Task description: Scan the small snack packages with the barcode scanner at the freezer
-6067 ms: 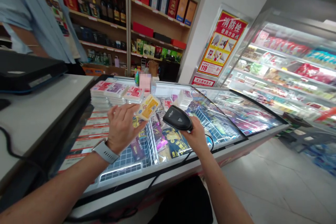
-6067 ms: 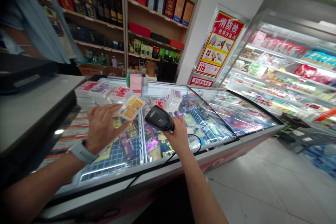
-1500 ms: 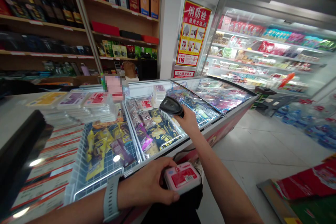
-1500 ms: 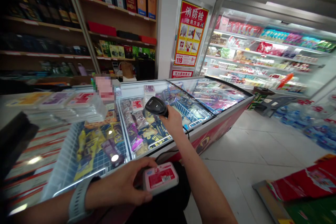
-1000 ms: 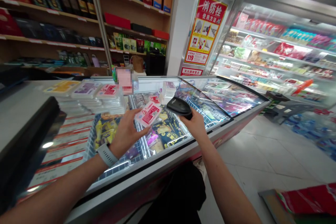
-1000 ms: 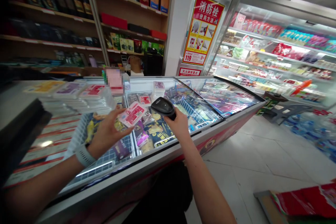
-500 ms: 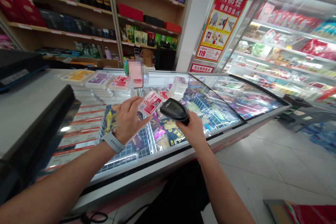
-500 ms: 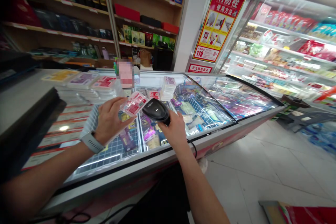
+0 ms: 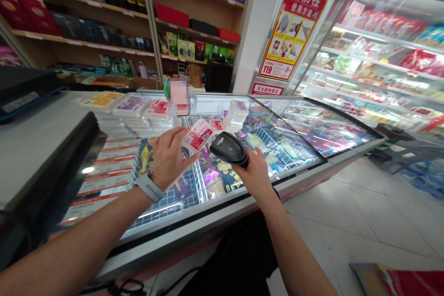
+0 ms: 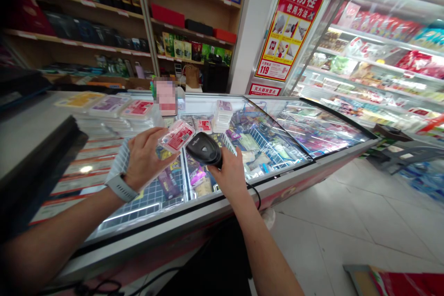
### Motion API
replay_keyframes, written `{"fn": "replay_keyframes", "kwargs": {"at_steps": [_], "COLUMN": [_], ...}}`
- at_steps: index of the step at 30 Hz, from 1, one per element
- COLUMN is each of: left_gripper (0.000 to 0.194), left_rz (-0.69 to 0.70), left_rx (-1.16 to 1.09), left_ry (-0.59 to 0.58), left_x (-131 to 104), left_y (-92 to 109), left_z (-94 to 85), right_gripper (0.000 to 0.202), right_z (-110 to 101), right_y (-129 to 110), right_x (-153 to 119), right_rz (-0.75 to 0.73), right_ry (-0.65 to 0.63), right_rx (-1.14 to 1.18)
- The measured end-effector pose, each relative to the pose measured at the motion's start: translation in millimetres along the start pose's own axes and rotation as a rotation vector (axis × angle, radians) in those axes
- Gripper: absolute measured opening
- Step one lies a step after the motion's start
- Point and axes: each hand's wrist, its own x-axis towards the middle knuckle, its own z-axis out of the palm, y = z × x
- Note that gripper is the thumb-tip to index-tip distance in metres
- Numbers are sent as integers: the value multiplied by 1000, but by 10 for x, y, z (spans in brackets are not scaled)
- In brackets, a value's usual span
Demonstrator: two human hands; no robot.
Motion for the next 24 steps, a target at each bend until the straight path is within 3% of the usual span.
{"fn": "replay_keyframes", "kwargs": {"at_steps": [15, 24], "left_gripper": [58, 59], "left_rz": [-5, -180], "left_rx": [41, -10], "left_ry": [-20, -153], "left_x": [10, 79], "left_y": [33, 27], "left_z": [-17, -135], "right_gripper": [14, 8], "right_z": [10, 11], "right_y": [6, 17], "right_x": [-35, -40], "right_rz": [20, 10], "right_ry": [-24, -15], "right_rx": [34, 33]}}
